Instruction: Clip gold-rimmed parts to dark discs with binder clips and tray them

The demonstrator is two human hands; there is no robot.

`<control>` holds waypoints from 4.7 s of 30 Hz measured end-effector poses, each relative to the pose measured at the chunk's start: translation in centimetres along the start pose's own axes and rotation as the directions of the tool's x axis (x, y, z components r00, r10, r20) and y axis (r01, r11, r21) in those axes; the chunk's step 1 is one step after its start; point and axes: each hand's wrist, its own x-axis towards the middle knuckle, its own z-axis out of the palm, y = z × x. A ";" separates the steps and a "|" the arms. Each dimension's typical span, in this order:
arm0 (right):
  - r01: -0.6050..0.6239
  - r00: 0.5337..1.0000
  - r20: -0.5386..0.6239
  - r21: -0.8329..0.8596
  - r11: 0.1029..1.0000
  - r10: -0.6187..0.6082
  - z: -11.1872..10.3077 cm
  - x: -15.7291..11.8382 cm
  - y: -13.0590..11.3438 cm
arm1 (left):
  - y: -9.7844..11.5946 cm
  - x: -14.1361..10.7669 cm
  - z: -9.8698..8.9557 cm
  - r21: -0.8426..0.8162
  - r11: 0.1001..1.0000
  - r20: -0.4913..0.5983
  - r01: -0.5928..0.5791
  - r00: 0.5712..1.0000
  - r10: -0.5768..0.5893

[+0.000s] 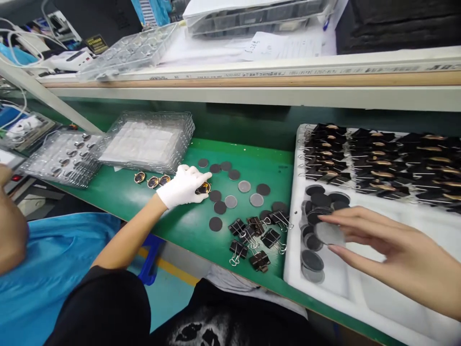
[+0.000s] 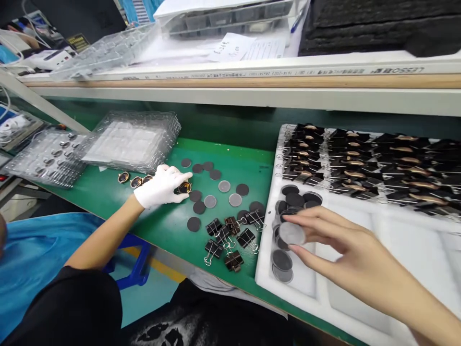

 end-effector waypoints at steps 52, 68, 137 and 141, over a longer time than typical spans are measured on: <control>-0.278 0.939 0.139 0.844 0.459 0.314 4.2 3.1 -0.9 | 13.6 10.0 -7.7 -0.713 0.683 -0.499 -0.159 0.800 -0.334; -0.174 0.984 0.082 0.673 0.719 0.161 3.9 2.5 -1.3 | 12.0 9.4 -8.6 -0.446 0.841 -0.257 -0.307 0.944 0.208; -0.170 0.966 0.066 0.890 0.424 0.250 4.1 2.9 -0.5 | 14.1 9.7 -8.4 -0.658 0.627 -0.503 -0.417 0.863 0.045; -0.140 0.978 0.028 0.819 0.556 0.206 3.6 2.6 0.3 | 13.7 9.6 -9.5 -0.789 0.560 -0.216 -0.254 0.967 0.135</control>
